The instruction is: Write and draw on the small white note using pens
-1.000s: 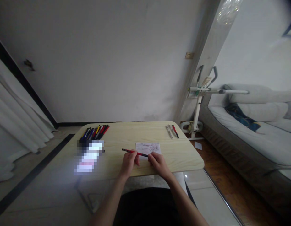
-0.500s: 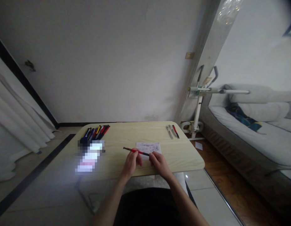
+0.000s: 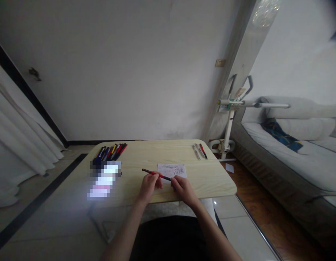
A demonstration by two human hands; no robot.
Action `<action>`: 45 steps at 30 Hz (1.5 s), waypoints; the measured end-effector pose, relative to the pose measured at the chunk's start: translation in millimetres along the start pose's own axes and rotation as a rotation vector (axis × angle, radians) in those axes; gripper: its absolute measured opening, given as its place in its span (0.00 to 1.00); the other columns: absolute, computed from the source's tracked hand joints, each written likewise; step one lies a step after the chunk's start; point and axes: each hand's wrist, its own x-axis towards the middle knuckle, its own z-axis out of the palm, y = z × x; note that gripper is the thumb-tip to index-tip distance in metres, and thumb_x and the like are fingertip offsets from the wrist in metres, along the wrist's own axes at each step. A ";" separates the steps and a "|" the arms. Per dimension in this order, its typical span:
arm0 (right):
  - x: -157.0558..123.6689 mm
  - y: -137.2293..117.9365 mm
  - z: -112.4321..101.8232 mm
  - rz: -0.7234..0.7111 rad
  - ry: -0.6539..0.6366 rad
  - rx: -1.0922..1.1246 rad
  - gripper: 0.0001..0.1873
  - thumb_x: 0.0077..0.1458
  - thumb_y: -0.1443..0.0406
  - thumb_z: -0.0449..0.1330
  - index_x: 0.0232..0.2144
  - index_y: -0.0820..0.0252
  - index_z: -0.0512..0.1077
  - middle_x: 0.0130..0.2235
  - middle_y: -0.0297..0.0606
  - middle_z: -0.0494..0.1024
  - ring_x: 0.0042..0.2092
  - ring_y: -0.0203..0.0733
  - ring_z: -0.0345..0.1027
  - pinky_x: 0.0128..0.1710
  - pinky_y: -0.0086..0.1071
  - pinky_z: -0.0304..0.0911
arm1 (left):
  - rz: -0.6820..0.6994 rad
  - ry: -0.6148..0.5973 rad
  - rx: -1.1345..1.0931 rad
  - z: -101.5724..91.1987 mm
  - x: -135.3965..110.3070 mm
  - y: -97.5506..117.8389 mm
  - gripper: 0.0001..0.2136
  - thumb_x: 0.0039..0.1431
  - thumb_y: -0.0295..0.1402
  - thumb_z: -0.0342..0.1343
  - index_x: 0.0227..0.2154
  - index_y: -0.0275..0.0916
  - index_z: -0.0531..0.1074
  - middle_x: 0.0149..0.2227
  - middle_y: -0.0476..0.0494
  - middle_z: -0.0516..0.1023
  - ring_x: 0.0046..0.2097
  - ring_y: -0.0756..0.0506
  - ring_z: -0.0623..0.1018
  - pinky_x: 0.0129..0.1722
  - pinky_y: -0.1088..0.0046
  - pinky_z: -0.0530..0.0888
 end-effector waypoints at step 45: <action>-3.4 -2.4 -0.5 -0.071 -0.075 -0.210 0.18 0.57 0.60 0.44 0.21 0.61 0.65 0.20 0.32 0.69 0.24 0.32 0.61 0.23 0.24 0.50 | 0.032 0.084 0.096 3.9 -1.7 2.0 0.14 0.50 0.40 0.49 0.22 0.32 0.68 0.16 0.45 0.74 0.20 0.50 0.72 0.22 0.76 0.66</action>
